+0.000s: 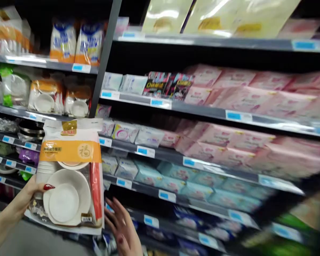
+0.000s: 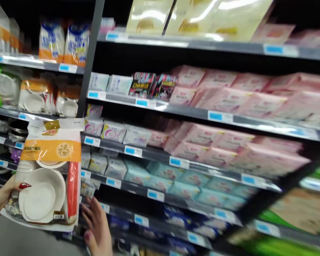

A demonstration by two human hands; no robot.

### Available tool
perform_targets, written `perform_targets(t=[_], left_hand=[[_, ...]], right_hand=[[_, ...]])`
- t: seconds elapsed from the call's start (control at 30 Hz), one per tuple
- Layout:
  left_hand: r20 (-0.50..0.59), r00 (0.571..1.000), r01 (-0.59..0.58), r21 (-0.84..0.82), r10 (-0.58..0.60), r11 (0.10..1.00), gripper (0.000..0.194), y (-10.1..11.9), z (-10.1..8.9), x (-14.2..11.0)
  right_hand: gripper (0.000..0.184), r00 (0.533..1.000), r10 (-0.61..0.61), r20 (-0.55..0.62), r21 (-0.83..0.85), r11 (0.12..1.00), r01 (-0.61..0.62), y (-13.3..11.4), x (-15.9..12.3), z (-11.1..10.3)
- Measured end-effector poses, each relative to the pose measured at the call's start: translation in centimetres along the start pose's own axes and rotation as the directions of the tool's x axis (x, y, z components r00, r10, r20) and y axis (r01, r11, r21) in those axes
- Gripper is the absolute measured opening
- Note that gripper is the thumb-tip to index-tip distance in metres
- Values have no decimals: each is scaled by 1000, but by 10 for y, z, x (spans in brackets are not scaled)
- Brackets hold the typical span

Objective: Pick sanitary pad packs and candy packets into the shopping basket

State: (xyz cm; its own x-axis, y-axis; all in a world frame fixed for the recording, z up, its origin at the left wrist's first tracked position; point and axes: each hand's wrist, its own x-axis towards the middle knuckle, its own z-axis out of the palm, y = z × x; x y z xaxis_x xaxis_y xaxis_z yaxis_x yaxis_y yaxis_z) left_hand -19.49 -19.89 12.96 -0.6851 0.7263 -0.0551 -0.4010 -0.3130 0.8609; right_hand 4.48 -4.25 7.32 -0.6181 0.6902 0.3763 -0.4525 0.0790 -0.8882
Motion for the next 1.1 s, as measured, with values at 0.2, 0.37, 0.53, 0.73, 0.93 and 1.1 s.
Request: perform_targets(t=[0.2, 0.37, 0.53, 0.73, 0.93, 1.1], left_hand=[[161, 932, 314, 84, -324, 946, 44, -62, 14, -20], [229, 875, 397, 161, -426, 903, 53, -94, 11, -20], [216, 855, 439, 184, -472, 879, 57, -104, 9, -21], [220, 858, 425, 201, -463, 883, 55, -107, 4, -21], [210, 852, 429, 246, -480, 869, 57, -109, 1, -17], [241, 842, 427, 248, -482, 870, 58, -115, -4, -15]], right_hand=[[73, 932, 358, -60, 43, 934, -356, -2, -22, 9], [69, 881, 449, -151, 171, 889, -424, 33, -47, -15], [62, 853, 490, -179, 236, 863, -446, 46, -59, -21], [65, 831, 523, -190, 278, 840, -465, 47, -59, -15], [69, 809, 543, -225, 297, 829, -474, 55, -60, -15], [70, 808, 547, -219, 305, 825, -476, 49, -60, -12]])
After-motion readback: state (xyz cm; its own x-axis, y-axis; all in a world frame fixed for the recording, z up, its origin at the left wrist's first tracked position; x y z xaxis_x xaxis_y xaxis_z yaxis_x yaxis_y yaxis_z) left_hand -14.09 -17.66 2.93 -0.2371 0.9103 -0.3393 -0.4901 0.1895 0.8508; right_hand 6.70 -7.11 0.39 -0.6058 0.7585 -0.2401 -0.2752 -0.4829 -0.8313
